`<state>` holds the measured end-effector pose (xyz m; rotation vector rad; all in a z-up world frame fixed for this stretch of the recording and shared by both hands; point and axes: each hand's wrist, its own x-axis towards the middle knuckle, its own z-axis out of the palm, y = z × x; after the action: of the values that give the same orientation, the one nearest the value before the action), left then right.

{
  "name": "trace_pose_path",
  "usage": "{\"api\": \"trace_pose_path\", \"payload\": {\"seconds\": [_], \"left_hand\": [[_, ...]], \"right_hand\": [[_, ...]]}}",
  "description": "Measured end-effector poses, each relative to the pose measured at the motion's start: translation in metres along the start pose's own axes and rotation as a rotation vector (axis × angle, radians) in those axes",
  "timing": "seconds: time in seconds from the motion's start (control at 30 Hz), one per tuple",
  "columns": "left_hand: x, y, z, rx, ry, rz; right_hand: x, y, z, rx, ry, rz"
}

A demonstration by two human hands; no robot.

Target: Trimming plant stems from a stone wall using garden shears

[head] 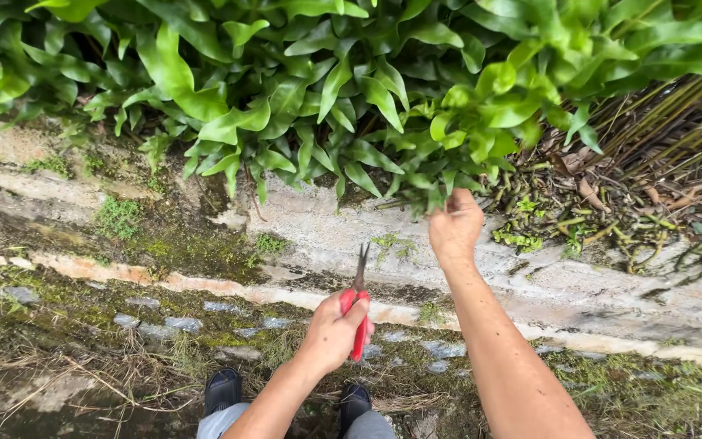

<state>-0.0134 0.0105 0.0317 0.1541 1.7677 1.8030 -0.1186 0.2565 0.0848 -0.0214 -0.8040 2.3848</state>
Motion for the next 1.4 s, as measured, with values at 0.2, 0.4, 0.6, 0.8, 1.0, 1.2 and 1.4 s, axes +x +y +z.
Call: {"api": "trace_pose_path", "payload": {"seconds": [0.2,0.4,0.6,0.8,1.0,1.2,1.4], "left_hand": [[0.031,0.027,0.013,0.047,-0.075,0.262],[0.051,0.043,0.009,0.113,-0.041,0.268],[0.069,0.057,-0.016,0.407,0.038,0.308],[0.057,0.086,-0.019,0.694,0.12,0.3],[0.052,0.113,-0.008,0.975,0.13,0.31],[0.087,0.123,-0.002,1.335,0.063,0.238],[0.107,0.142,0.002,1.691,0.05,0.241]], "right_hand": [[-0.022,-0.012,-0.005,-1.15,-0.164,-0.404],[-0.033,-0.013,0.001,-1.311,-0.224,-0.508],[-0.018,0.01,-0.024,-1.449,-0.167,-0.549],[-0.049,0.024,0.017,-1.429,0.04,-0.553],[-0.061,0.036,0.025,-1.138,0.242,-0.299],[-0.041,0.036,0.001,-0.897,0.26,-0.047],[-0.033,0.03,-0.004,-0.917,0.237,-0.07]]}}
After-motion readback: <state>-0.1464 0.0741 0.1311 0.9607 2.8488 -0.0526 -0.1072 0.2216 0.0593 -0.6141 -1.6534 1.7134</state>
